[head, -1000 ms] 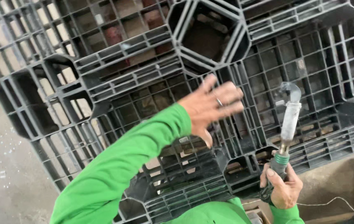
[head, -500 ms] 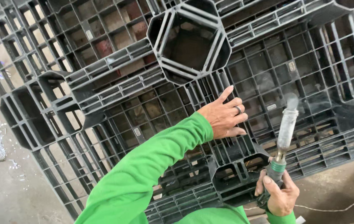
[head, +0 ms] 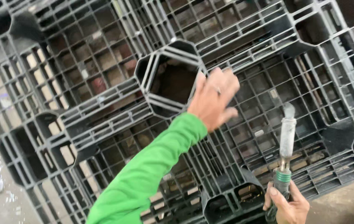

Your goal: The person uses a heated tool to smooth the edges and seams of stacked black plastic crates. They repeatedly run the tool along the crate's grid and rim, repositioning the crates to access different areas. The person holds the crates steady with one hand while applying the tool with the other.

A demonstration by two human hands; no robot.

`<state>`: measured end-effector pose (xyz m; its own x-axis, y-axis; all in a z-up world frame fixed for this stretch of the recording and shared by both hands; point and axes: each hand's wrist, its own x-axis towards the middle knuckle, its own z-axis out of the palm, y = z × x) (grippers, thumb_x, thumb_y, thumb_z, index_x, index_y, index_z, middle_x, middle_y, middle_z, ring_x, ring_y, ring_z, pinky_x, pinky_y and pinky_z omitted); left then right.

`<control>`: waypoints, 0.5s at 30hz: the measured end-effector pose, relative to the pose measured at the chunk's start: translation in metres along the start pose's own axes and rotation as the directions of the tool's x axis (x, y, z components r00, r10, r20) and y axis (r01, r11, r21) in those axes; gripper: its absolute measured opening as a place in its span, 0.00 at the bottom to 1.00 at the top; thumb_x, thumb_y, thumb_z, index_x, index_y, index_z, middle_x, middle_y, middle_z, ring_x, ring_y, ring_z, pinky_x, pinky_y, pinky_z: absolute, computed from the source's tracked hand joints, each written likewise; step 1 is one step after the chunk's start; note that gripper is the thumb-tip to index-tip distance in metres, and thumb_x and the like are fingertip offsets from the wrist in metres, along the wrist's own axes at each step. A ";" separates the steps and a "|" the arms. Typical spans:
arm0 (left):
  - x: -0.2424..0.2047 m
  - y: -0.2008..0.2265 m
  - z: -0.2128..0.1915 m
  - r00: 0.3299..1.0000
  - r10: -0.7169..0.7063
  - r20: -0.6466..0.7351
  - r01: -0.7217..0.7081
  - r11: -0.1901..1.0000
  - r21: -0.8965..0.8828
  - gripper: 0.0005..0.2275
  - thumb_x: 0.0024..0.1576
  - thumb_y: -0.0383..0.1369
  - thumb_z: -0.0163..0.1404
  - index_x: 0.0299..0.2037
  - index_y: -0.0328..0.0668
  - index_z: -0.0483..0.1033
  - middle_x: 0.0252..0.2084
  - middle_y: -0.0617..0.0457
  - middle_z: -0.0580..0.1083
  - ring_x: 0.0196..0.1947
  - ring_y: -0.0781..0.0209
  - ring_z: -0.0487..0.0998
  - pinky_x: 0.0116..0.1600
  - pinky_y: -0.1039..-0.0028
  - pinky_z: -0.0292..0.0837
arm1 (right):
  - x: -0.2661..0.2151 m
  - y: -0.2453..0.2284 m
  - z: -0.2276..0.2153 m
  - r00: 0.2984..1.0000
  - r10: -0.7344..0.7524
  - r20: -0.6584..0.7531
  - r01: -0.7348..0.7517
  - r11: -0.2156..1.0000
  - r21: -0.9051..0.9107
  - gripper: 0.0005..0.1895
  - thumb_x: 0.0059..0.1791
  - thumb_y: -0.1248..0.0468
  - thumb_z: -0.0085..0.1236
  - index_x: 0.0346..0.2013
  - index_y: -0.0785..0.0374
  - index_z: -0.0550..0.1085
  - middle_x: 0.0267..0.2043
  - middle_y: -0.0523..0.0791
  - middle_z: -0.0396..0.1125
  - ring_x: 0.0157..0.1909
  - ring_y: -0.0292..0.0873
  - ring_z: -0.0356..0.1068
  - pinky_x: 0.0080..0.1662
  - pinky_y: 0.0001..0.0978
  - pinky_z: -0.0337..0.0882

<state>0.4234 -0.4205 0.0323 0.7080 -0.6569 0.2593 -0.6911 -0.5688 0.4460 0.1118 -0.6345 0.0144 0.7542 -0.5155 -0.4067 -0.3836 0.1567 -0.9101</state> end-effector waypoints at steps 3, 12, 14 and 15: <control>0.073 -0.021 0.015 0.949 -0.313 0.026 0.306 0.939 0.157 0.52 0.40 0.55 0.64 0.71 0.35 0.50 0.74 0.33 0.46 0.74 0.30 0.46 0.70 0.31 0.40 | 0.003 0.005 -0.003 0.996 0.082 -0.032 -0.082 0.997 0.010 0.30 0.44 0.72 0.58 0.62 0.76 0.69 0.31 0.53 0.70 0.21 0.42 0.67 0.24 0.35 0.70; 0.109 -0.033 0.050 0.918 -0.382 0.108 0.302 0.849 0.433 0.45 0.48 0.42 0.62 0.74 0.35 0.49 0.77 0.37 0.45 0.70 0.19 0.51 0.71 0.33 0.43 | 0.010 0.018 -0.016 0.959 0.267 -0.094 -0.273 0.960 -0.066 0.31 0.42 0.72 0.62 0.61 0.75 0.72 0.25 0.56 0.71 0.20 0.44 0.68 0.26 0.36 0.68; 0.109 -0.034 0.049 0.922 -0.370 0.115 0.290 0.855 0.430 0.46 0.48 0.43 0.62 0.74 0.34 0.50 0.77 0.37 0.46 0.70 0.18 0.51 0.71 0.33 0.44 | 0.012 0.021 -0.021 0.957 0.276 -0.087 -0.282 0.957 -0.061 0.32 0.41 0.72 0.63 0.61 0.74 0.72 0.27 0.55 0.71 0.20 0.43 0.68 0.26 0.35 0.67; 0.109 -0.033 0.049 0.923 -0.366 0.118 0.285 0.858 0.428 0.46 0.47 0.43 0.62 0.74 0.34 0.50 0.77 0.37 0.46 0.70 0.18 0.51 0.71 0.33 0.44 | 0.013 0.023 -0.023 0.951 0.299 -0.077 -0.304 0.950 -0.063 0.33 0.41 0.72 0.63 0.62 0.73 0.71 0.27 0.55 0.71 0.21 0.43 0.69 0.27 0.35 0.68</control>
<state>0.5165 -0.4974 0.0041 0.8891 -0.4570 -0.0249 -0.4533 -0.8868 0.0894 0.1001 -0.6572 -0.0100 0.5618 -0.5079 -0.6531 -0.6279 0.2522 -0.7363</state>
